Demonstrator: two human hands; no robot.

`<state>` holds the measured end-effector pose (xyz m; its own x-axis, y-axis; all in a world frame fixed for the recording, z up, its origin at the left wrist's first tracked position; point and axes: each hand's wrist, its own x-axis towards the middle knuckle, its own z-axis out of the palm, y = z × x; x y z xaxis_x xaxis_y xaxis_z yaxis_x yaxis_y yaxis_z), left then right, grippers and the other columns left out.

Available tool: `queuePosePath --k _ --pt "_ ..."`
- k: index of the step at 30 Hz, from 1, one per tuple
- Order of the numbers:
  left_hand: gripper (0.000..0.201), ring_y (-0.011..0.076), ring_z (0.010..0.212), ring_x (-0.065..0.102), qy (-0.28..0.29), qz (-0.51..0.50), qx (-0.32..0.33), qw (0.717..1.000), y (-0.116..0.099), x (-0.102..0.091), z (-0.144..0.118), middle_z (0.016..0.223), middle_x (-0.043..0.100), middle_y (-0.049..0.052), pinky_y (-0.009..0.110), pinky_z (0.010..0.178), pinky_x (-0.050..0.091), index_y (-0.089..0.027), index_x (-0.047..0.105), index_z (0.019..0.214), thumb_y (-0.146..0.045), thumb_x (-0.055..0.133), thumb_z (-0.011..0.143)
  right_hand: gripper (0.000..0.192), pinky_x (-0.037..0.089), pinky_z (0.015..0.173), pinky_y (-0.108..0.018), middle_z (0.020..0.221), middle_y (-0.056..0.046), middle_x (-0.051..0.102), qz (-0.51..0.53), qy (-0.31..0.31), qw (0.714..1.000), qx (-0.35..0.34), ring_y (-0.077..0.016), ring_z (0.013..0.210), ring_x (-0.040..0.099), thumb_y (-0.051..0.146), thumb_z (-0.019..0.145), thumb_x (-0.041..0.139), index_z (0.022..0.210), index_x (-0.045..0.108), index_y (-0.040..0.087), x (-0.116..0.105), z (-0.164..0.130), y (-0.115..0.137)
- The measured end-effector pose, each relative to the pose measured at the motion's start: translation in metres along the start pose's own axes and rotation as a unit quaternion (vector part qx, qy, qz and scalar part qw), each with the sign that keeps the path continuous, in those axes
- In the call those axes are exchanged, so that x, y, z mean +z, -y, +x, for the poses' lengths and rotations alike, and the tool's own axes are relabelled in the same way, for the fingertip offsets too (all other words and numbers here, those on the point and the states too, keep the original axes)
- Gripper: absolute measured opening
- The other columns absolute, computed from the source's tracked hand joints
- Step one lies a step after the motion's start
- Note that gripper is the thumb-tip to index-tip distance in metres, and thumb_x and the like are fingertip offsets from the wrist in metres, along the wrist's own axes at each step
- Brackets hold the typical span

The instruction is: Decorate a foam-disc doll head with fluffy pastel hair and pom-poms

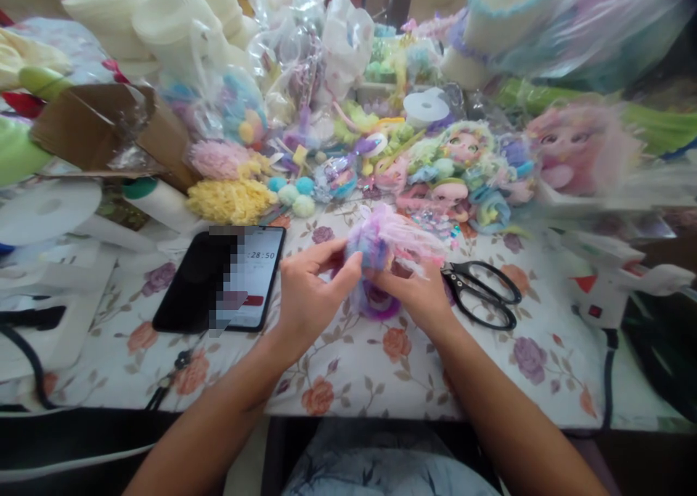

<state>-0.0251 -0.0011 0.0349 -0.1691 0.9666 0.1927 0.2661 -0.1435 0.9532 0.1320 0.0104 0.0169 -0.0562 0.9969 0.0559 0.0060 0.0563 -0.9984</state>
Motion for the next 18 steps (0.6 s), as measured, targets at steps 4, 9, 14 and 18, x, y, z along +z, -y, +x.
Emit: queuePosePath --k 4,9,14,18 --pt "0.009 0.0166 0.064 0.063 -0.002 0.003 0.008 1.000 -0.002 0.001 0.000 0.070 0.073 -0.001 0.028 0.064 0.049 -0.023 0.080 0.081 -0.022 0.071 0.080 0.029 0.043 0.112 -0.050 0.096 -0.002 0.073 -0.027 -0.020 0.998 -0.044 -0.0300 0.115 0.064 0.027 0.069 0.082 0.097 0.073 0.026 -0.002 0.001 0.000" --pt "0.010 0.0173 0.064 0.062 0.000 -0.001 0.017 1.000 -0.004 0.000 0.000 0.070 0.073 -0.001 0.029 0.064 0.048 -0.023 0.081 0.081 -0.019 0.072 0.079 0.039 0.052 0.099 -0.051 0.092 -0.004 0.075 0.001 0.010 1.000 0.008 -0.0304 0.103 0.069 0.040 0.070 0.083 0.104 0.072 0.024 -0.004 0.001 -0.008" --pt "0.010 0.0170 0.065 0.064 -0.016 0.009 0.032 0.999 -0.003 0.001 -0.003 0.076 0.076 -0.001 0.029 0.066 0.051 -0.023 0.080 0.084 -0.020 0.072 0.079 0.044 0.053 0.097 -0.049 0.093 -0.003 0.074 0.016 0.024 0.999 0.021 -0.0297 0.107 0.067 0.043 0.072 0.082 0.109 0.068 0.025 -0.004 0.000 -0.015" --pt "0.009 0.0170 0.064 0.066 -0.036 -0.009 0.009 0.999 -0.002 0.003 -0.003 0.077 0.077 0.000 0.029 0.066 0.054 -0.021 0.079 0.083 -0.020 0.075 0.075 0.048 0.052 0.100 -0.049 0.102 -0.004 0.073 -0.003 0.000 1.000 -0.012 -0.0294 0.110 0.065 0.041 0.072 0.082 0.114 0.066 0.027 -0.003 0.000 -0.012"
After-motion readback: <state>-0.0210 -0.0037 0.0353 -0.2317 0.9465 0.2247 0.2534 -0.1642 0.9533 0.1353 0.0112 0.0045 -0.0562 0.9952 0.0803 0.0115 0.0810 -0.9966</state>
